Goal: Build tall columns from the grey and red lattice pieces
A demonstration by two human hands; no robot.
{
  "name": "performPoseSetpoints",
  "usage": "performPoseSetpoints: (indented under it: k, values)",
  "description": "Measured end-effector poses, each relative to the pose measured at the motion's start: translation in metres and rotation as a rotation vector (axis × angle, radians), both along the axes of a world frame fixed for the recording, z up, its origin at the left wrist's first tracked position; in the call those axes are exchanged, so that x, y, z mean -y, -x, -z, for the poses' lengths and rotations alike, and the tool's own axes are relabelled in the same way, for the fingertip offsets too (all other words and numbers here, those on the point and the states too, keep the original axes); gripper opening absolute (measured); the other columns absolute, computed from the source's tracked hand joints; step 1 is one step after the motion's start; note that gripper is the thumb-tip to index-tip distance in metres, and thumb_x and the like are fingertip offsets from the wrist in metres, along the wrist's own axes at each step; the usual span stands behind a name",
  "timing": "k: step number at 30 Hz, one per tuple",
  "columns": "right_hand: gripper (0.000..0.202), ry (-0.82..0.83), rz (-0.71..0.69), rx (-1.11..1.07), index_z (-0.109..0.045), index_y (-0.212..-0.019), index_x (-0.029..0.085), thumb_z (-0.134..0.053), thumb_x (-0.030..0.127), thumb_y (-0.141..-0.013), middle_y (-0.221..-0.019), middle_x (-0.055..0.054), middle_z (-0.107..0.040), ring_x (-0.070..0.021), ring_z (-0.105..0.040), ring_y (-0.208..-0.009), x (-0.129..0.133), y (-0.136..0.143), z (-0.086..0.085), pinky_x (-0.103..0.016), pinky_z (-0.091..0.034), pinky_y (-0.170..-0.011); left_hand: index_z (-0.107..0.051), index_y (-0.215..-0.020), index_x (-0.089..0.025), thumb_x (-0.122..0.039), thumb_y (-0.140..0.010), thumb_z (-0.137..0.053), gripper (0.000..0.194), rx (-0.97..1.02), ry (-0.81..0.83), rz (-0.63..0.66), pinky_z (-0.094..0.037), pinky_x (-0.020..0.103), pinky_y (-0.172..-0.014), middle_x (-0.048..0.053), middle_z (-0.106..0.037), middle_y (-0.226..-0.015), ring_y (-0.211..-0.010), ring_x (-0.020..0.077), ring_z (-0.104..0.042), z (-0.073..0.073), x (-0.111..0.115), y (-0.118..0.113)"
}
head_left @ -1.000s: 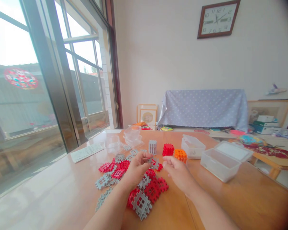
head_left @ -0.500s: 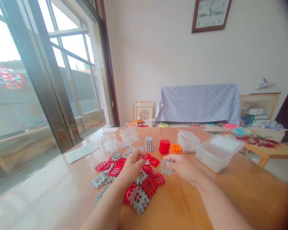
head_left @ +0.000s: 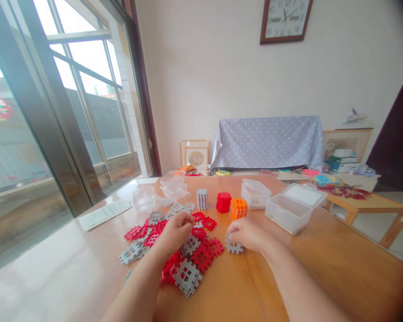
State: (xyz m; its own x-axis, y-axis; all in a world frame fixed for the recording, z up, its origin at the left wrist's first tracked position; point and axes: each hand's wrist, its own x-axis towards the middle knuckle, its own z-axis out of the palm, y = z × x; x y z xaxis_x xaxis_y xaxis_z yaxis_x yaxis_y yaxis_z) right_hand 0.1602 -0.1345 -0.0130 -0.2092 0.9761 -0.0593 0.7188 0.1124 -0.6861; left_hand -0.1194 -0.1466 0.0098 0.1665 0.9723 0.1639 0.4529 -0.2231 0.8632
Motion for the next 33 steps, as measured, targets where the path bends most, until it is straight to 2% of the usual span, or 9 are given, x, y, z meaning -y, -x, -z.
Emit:
performPoseSetpoints:
  k: [4,7,10,13,20,23,26,29,33]
  values:
    - [0.012,-0.035,-0.027,0.065,-0.074,-0.074,0.018,-0.062,0.018,-0.071,-0.062,0.002,-0.064,-0.0143,-0.057,-0.064,0.001,-0.006,-0.005,-0.022,-0.037,-0.061,-0.063,-0.092,-0.018,-0.021,-0.076,-0.052,0.020,0.003,0.011,-0.006,-0.035,0.023,-0.056,-0.003,-0.059,-0.071,-0.059,0.0110,-0.048,0.000,-0.001,0.005]
    - [0.034,-0.078,-0.064,0.081,-0.077,-0.099,0.022,-0.061,0.015,-0.070,-0.090,-0.001,-0.072,-0.0178,-0.063,-0.083,0.005,-0.008,-0.012,-0.024,-0.042,-0.072,-0.064,-0.092,-0.018,-0.021,-0.076,-0.051,0.021,0.013,0.014,-0.018,-0.036,0.023,-0.058,-0.002,-0.060,-0.072,-0.060,0.0113,-0.049,0.000,-0.001,0.008]
    - [0.054,-0.107,-0.213,0.100,-0.072,-0.119,0.029,-0.062,0.013,-0.068,-0.118,-0.003,-0.068,-0.0199,-0.061,-0.104,0.012,-0.005,-0.017,-0.025,-0.043,-0.087,-0.064,-0.092,-0.018,-0.022,-0.076,-0.052,0.020,0.011,0.007,-0.032,-0.038,0.024,-0.059,-0.002,-0.061,-0.073,-0.061,0.0118,-0.050,0.000,-0.002,0.010]
    - [0.044,-0.082,-0.251,0.208,-0.075,-0.108,0.031,-0.066,0.016,-0.067,-0.113,-0.001,-0.068,-0.0180,-0.062,-0.099,0.016,-0.001,-0.017,-0.024,-0.044,-0.082,-0.064,-0.091,-0.019,-0.023,-0.077,-0.052,0.019,-0.013,-0.009,-0.042,-0.037,0.024,-0.058,-0.002,-0.060,-0.072,-0.060,0.0119,-0.050,0.001,-0.003,0.011]
    - [0.011,0.004,0.024,0.379,-0.069,-0.076,0.018,-0.069,0.026,-0.069,-0.070,-0.005,-0.066,-0.0182,-0.059,-0.064,0.007,-0.008,-0.014,-0.026,-0.034,-0.056,-0.061,-0.083,-0.019,-0.022,-0.076,-0.051,0.013,-0.147,-0.088,-0.106,-0.035,0.023,-0.056,-0.003,-0.057,-0.065,-0.058,0.0115,-0.048,-0.003,-0.004,0.008]
    - [0.020,-0.008,0.018,0.374,-0.071,-0.088,0.020,-0.069,0.027,-0.069,-0.086,-0.005,-0.069,-0.0193,-0.061,-0.073,0.010,-0.015,-0.023,-0.026,-0.036,-0.060,-0.061,-0.083,-0.019,-0.020,-0.076,-0.050,0.013,-0.179,-0.113,-0.124,-0.035,0.023,-0.057,-0.003,-0.058,-0.066,-0.058,0.0112,-0.049,-0.003,-0.004,0.009]
    - [0.045,-0.059,-0.141,0.316,-0.069,-0.109,0.030,-0.071,0.022,-0.065,-0.111,-0.001,-0.067,-0.0188,-0.062,-0.095,0.021,-0.017,-0.031,-0.024,-0.040,-0.071,-0.062,-0.083,-0.019,-0.020,-0.076,-0.050,0.014,-0.174,-0.125,-0.132,-0.035,0.023,-0.058,-0.003,-0.058,-0.067,-0.059,0.0113,-0.048,0.000,-0.007,0.012]
    - [0.046,-0.085,-0.273,0.322,-0.071,-0.103,0.029,-0.071,0.015,-0.060,-0.108,0.000,-0.067,-0.0207,-0.059,-0.101,0.029,-0.013,-0.035,-0.026,-0.040,-0.078,-0.063,-0.082,-0.019,-0.022,-0.076,-0.051,0.014,-0.158,-0.121,-0.129,-0.033,0.023,-0.056,-0.003,-0.058,-0.066,-0.059,0.0120,-0.049,0.003,-0.010,0.015]
    - [0.033,-0.048,-0.092,0.370,-0.069,-0.090,0.025,-0.074,0.019,-0.058,-0.097,-0.001,-0.066,-0.0199,-0.060,-0.089,0.031,-0.008,-0.034,-0.026,-0.037,-0.068,-0.063,-0.081,-0.019,-0.022,-0.074,-0.053,0.013,-0.168,-0.060,-0.125,-0.031,0.023,-0.054,-0.003,-0.057,-0.063,-0.058,0.0123,-0.048,-0.002,-0.005,0.017]
